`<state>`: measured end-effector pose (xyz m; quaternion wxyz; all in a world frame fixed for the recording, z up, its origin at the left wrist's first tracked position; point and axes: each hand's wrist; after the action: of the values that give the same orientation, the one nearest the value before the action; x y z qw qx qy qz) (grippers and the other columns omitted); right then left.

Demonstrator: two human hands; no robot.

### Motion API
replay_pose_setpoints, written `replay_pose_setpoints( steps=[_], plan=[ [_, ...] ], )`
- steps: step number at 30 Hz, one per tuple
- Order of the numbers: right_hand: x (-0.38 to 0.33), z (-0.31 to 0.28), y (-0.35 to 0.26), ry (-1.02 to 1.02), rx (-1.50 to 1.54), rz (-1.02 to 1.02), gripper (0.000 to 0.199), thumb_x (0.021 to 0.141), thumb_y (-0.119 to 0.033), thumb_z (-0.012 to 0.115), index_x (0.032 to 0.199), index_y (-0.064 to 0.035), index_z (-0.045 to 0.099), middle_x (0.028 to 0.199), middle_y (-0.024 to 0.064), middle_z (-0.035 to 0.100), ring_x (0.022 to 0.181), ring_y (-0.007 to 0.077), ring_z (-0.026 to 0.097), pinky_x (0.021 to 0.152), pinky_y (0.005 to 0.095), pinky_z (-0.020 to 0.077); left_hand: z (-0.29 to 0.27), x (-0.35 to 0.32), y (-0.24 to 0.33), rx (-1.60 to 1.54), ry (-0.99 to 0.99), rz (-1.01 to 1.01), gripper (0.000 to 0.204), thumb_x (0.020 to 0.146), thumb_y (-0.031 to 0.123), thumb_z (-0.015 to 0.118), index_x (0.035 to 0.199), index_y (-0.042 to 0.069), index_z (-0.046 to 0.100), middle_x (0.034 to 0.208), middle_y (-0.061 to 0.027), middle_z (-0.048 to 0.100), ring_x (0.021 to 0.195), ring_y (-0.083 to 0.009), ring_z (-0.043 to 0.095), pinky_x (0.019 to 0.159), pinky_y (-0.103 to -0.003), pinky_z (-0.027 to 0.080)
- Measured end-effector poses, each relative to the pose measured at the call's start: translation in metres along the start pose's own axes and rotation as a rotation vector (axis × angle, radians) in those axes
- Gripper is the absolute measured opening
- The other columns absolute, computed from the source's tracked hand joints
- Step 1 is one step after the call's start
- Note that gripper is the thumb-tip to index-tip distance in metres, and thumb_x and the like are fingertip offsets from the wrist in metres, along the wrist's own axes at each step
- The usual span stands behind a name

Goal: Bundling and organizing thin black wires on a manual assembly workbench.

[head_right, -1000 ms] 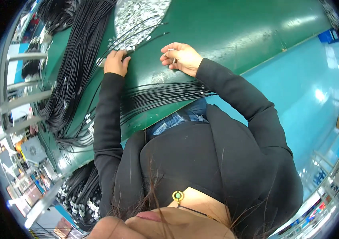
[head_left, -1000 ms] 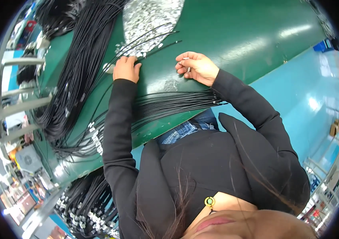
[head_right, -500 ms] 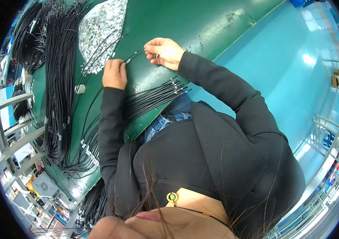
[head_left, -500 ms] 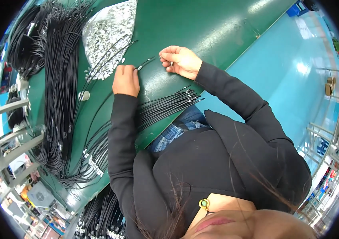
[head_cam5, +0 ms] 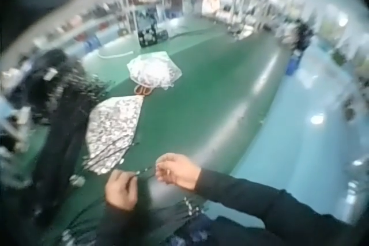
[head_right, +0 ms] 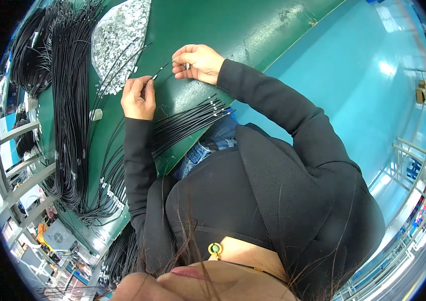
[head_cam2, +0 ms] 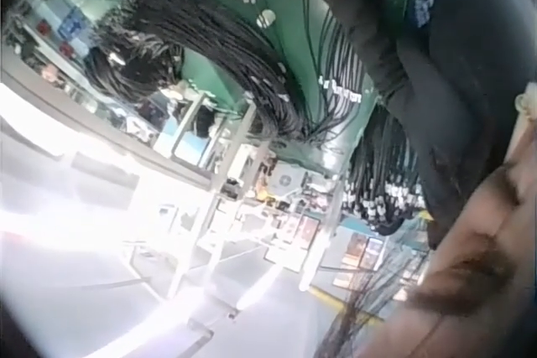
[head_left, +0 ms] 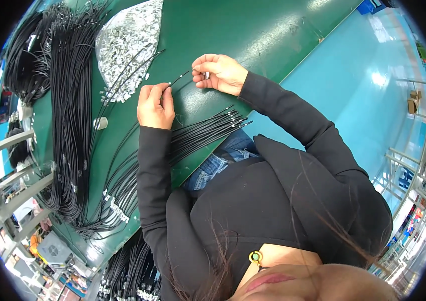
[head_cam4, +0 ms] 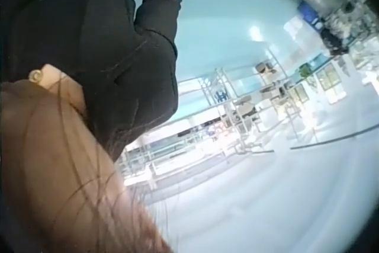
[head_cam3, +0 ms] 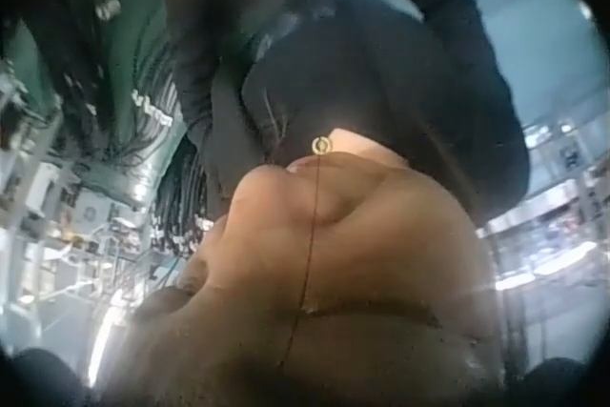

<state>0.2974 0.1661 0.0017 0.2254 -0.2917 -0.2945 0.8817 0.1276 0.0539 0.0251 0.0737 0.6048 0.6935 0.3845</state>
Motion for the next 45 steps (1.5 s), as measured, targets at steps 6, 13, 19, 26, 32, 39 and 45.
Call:
replay_pose_setpoints(
  steps=[6,13,19,26,32,39,45],
  plan=[
    [0.001,0.001,-0.003,-0.008,-0.079,0.015,0.015,0.089,-0.003,0.051,0.103,0.0014,0.054,0.087,0.0066,0.057,0.077,0.0149,0.058,0.071,0.0298,0.0532,0.001,-0.002,0.002,-0.012,-0.014,0.0,0.007,0.078,0.0,0.062,0.085,0.002,0.064,0.074,-0.008,0.056,0.057,-0.0148,0.054,0.054,-0.025,0.045],
    [-0.002,0.006,-0.001,-0.002,0.057,-0.002,0.01,0.088,-0.007,0.055,0.097,-0.0018,0.056,0.087,0.0063,0.059,0.08,0.0162,0.059,0.072,0.0299,0.0531,0.001,-0.004,0.004,-0.002,0.001,0.01,0.007,0.078,0.0,0.062,0.084,0.002,0.064,0.073,-0.0085,0.055,0.057,-0.0152,0.054,0.053,-0.026,0.044],
    [0.002,0.003,0.009,0.024,0.131,0.039,0.006,0.087,-0.01,0.059,0.091,-0.0054,0.056,0.085,0.0047,0.06,0.078,0.0163,0.06,0.069,0.0286,0.0522,0.003,-0.005,0.003,-0.003,0.007,0.007,0.007,0.077,0.0,0.063,0.084,0.003,0.064,0.073,-0.0087,0.055,0.056,-0.0165,0.054,0.053,-0.027,0.044],
    [0.004,0.004,0.015,0.06,0.222,0.034,0.009,0.086,-0.011,0.062,0.088,-0.006,0.055,0.083,0.0038,0.059,0.074,0.0149,0.061,0.067,0.0269,0.051,0.003,-0.006,0.0,0.078,-0.046,0.074,0.008,0.077,0.006,0.065,0.084,0.006,0.064,0.076,-0.0092,0.055,0.061,-0.0254,0.057,0.055,-0.032,0.047],
    [0.001,0.023,0.03,0.042,0.008,0.023,0.01,0.086,-0.011,0.061,0.091,-0.0042,0.055,0.083,0.0054,0.06,0.075,0.015,0.061,0.068,0.0282,0.0517,0.01,-0.005,0.015,-0.076,-0.01,0.032,0.009,0.076,0.004,0.065,0.085,0.005,0.064,0.078,-0.0092,0.057,0.062,-0.0225,0.057,0.055,-0.03,0.047],
    [-0.004,0.009,0.021,-0.242,0.294,0.099,0.019,0.091,-0.009,0.051,0.107,0.0013,0.055,0.095,0.0097,0.06,0.086,0.0163,0.06,0.075,0.0305,0.0518,0.012,0.0,0.011,-0.275,0.017,-0.106,0.006,0.076,0.004,0.067,0.081,0.004,0.065,0.079,-0.0085,0.058,0.062,-0.0167,0.057,0.054,-0.027,0.047],
    [-0.009,0.005,0.016,-0.199,0.092,0.014,0.025,0.093,-0.008,0.046,0.114,0.003,0.052,0.102,0.0108,0.058,0.093,0.0164,0.058,0.079,0.0324,0.0511,0.014,-0.005,0.01,-0.256,0.021,-0.09,0.005,0.078,0.003,0.067,0.082,0.002,0.064,0.076,-0.0039,0.057,0.061,-0.0085,0.056,0.054,-0.021,0.045]
  ],
)
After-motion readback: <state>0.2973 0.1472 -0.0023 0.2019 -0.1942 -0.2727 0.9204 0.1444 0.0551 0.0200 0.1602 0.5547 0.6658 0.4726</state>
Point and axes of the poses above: each hand's wrist, its own x-axis towards the middle knuckle, its own z-axis out of the palm, y = z × x
